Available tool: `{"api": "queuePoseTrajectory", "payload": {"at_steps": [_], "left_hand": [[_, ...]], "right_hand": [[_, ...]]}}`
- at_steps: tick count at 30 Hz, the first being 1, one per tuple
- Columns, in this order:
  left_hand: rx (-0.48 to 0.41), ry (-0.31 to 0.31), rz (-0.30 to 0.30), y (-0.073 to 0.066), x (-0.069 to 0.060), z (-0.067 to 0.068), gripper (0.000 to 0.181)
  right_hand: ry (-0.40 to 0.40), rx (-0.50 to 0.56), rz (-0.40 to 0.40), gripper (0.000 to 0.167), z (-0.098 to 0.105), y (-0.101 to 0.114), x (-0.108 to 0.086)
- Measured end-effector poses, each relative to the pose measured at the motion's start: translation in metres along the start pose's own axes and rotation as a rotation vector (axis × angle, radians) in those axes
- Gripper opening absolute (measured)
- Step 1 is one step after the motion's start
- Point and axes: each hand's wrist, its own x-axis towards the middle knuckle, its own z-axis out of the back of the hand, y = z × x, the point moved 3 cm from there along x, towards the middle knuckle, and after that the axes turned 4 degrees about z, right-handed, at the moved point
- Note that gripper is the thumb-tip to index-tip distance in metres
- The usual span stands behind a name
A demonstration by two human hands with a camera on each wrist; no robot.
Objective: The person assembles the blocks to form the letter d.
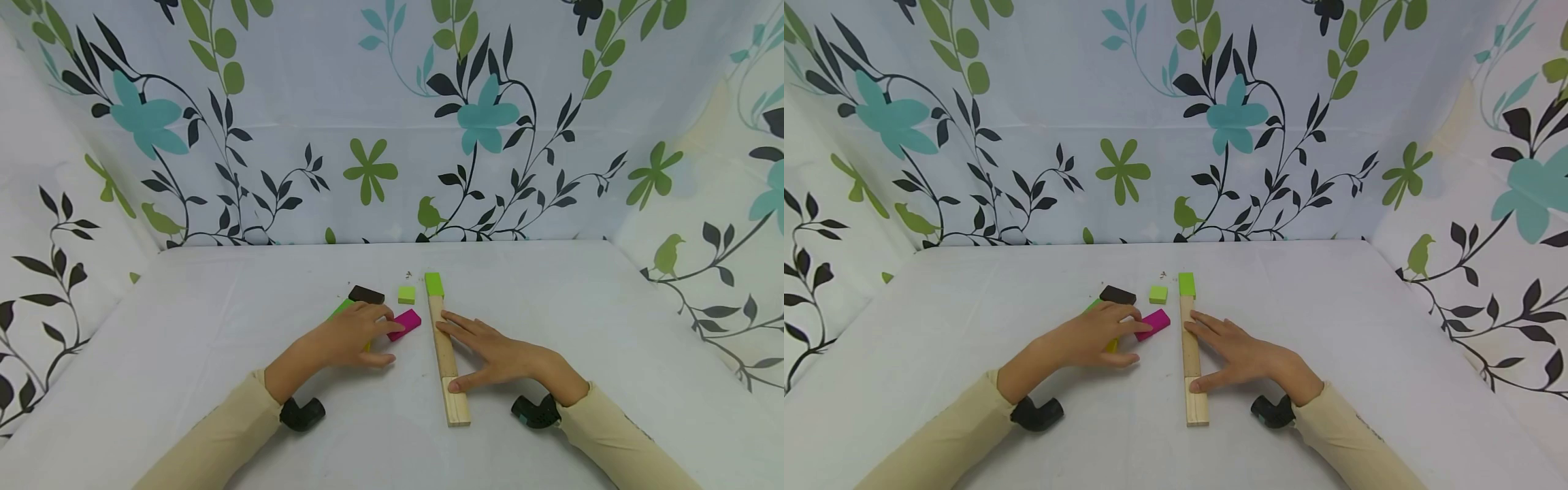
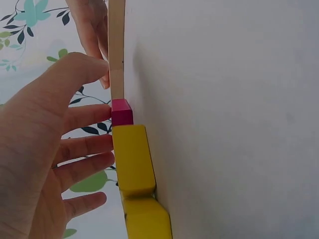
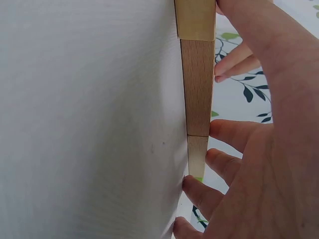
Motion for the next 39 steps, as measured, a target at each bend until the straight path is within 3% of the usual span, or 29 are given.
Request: {"api": "queuePoseTrajectory", "payload": {"at_steps": [21,39], "left_hand": [[0.018,0.005,-0.049,-0.012,0.004,-0.001,0.049],[-0.028,-0.027,-0.078,-0.014,0.008,-0.001,0.051]], "right_hand": [[-0.005,-0.007,0.013,0.096,0.0,0.001,0.0],[-0.007,-0.004,0.011,0.096,0.002,0.001,0.0]]}}
